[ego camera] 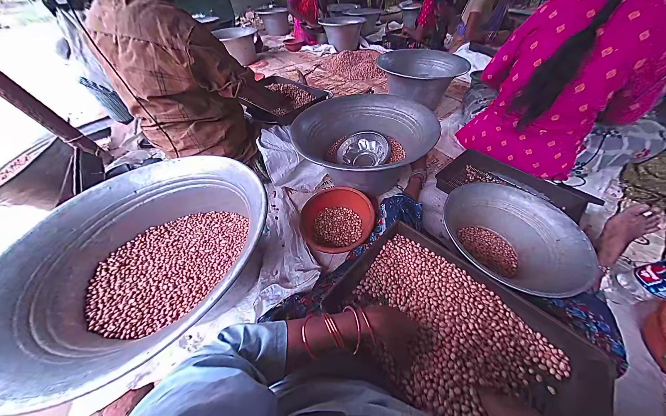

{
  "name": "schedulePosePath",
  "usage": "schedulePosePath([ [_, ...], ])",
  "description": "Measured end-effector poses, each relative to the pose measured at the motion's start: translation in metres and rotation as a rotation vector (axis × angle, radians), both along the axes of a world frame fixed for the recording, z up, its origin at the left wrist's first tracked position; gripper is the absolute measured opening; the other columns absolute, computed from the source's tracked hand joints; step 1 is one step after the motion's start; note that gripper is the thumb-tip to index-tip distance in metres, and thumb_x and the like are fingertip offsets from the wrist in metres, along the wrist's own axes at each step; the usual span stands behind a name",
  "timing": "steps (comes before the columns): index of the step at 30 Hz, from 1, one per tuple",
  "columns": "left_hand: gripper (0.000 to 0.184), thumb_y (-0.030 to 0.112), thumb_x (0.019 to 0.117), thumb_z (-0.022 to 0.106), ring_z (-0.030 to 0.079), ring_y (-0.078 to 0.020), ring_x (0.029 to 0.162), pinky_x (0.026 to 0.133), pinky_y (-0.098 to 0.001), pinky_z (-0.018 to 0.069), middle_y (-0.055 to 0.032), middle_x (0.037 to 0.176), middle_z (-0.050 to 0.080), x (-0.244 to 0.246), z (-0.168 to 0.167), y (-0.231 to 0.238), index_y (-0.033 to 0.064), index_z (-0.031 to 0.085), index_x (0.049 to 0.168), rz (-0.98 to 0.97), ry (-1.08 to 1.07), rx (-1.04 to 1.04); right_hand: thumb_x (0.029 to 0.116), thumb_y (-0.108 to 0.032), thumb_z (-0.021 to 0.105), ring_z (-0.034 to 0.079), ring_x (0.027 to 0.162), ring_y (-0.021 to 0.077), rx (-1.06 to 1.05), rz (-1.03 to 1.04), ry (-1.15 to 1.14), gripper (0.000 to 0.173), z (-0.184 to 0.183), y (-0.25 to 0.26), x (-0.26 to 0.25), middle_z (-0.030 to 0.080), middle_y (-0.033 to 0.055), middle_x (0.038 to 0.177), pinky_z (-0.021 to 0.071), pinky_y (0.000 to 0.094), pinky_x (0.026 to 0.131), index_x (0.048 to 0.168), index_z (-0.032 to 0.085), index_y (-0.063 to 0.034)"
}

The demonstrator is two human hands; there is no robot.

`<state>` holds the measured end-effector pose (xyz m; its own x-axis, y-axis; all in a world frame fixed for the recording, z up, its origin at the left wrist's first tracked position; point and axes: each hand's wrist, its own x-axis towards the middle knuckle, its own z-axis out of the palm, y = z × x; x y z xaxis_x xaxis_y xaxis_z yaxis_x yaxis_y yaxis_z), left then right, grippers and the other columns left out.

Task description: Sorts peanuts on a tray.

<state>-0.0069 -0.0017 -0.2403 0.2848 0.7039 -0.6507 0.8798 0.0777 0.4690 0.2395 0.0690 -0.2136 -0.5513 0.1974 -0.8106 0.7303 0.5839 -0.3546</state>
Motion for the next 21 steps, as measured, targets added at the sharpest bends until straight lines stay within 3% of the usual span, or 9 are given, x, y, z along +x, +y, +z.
schedulePosePath([
  [2, 0.050, 0.020, 0.0927, 0.076, 0.065, -0.0491, 0.106, 0.086, -0.0692, 0.0492, -0.0316, 0.113, 0.066, 0.010, -0.001, 0.001, -0.0087, 0.057, 0.129, 0.066, -0.098, -0.011, 0.0926, -0.037, 0.077, 0.062, 0.106, 0.0421, -0.057, -0.136, 0.074, 0.069, -0.014, 0.001, 0.001, 0.062, 0.0336, 0.117, 0.0463, 0.0558, 0.096, 0.130, 0.053, 0.0155],
  [6, 0.062, 0.010, 0.0942, 0.070, 0.063, -0.0453, 0.112, 0.095, -0.0633, 0.0483, -0.0334, 0.122, 0.062, 0.032, 0.002, -0.004, -0.0120, 0.040, 0.144, 0.218, -0.361, 0.007, 0.0947, -0.029, 0.076, 0.064, 0.101, 0.0313, -0.082, -0.346, 0.127, 0.058, -0.007, -0.004, -0.008, 0.063, 0.0255, 0.113, 0.0498, 0.0456, 0.093, 0.130, 0.053, 0.0118],
  [8, 0.074, 0.010, 0.0984, 0.066, 0.063, -0.0435, 0.116, 0.101, -0.0595, 0.0482, -0.0341, 0.129, 0.059, 0.036, 0.013, -0.003, -0.0082, 0.024, 0.157, 0.229, -0.428, 0.032, 0.0962, -0.026, 0.074, 0.063, 0.102, 0.0333, -0.030, -0.328, 0.192, 0.051, -0.003, 0.001, -0.007, 0.063, 0.0252, 0.111, 0.0491, 0.0485, 0.093, 0.126, 0.054, 0.0111],
  [10, 0.070, 0.015, 0.1020, 0.063, 0.069, -0.0362, 0.104, 0.093, -0.0538, 0.0547, -0.0285, 0.128, 0.063, 0.031, 0.024, 0.003, 0.0015, 0.026, 0.160, 0.220, -0.445, 0.106, 0.0972, -0.022, 0.071, 0.061, 0.108, 0.0368, 0.023, -0.314, 0.356, 0.052, 0.002, 0.007, 0.000, 0.061, 0.0278, 0.117, 0.0467, 0.0518, 0.096, 0.132, 0.052, 0.0109],
  [12, 0.047, 0.017, 0.1044, 0.060, 0.071, -0.0245, 0.090, 0.083, -0.0452, 0.0588, -0.0170, 0.122, 0.068, 0.017, 0.036, 0.015, 0.0088, 0.048, 0.149, 0.222, -0.360, 0.268, 0.0984, -0.017, 0.065, 0.064, 0.117, 0.0304, 0.040, -0.348, 0.553, 0.052, 0.006, 0.015, 0.008, 0.062, 0.0232, 0.134, 0.0495, 0.0464, 0.102, 0.145, 0.051, 0.0031],
  [14, 0.020, 0.010, 0.1002, 0.064, 0.071, -0.0234, 0.081, 0.076, -0.0470, 0.0590, -0.0099, 0.104, 0.074, 0.000, 0.039, 0.025, 0.0087, 0.071, 0.119, 0.266, -0.147, 0.571, 0.1007, -0.017, 0.062, 0.071, 0.102, 0.0157, 0.098, -0.376, 0.667, 0.035, 0.008, 0.025, 0.015, 0.067, 0.0090, 0.129, 0.0582, 0.0353, 0.090, 0.136, 0.062, -0.0108],
  [15, 0.013, 0.006, 0.0973, 0.067, 0.072, -0.0289, 0.081, 0.075, -0.0523, 0.0584, -0.0121, 0.097, 0.074, -0.007, 0.037, 0.027, 0.0074, 0.075, 0.108, 0.284, -0.037, 0.696, 0.1005, -0.016, 0.062, 0.071, 0.099, 0.0140, 0.151, -0.388, 0.696, 0.030, 0.009, 0.030, 0.019, 0.070, 0.0049, 0.125, 0.0584, 0.0365, 0.087, 0.130, 0.066, -0.0148],
  [17, 0.006, 0.004, 0.0942, 0.070, 0.071, -0.0383, 0.081, 0.072, -0.0594, 0.0564, -0.0184, 0.089, 0.071, -0.017, 0.032, 0.028, 0.0052, 0.074, 0.098, 0.288, 0.115, 0.767, 0.1001, -0.014, 0.064, 0.071, 0.097, 0.0186, 0.291, -0.361, 0.719, 0.023, 0.010, 0.039, 0.025, 0.073, 0.0043, 0.116, 0.0574, 0.0459, 0.087, 0.123, 0.070, -0.0158],
  [21, 0.007, 0.010, 0.0959, 0.070, 0.071, -0.0417, 0.082, 0.071, -0.0618, 0.0558, -0.0202, 0.088, 0.072, -0.017, 0.012, 0.037, 0.0058, 0.076, 0.097, 0.250, 0.216, 0.641, 0.0969, -0.010, 0.070, 0.073, 0.094, 0.0257, 0.494, -0.257, 0.684, 0.023, 0.009, 0.054, 0.036, 0.076, 0.0044, 0.107, 0.0561, 0.0561, 0.084, 0.119, 0.073, -0.0161],
])
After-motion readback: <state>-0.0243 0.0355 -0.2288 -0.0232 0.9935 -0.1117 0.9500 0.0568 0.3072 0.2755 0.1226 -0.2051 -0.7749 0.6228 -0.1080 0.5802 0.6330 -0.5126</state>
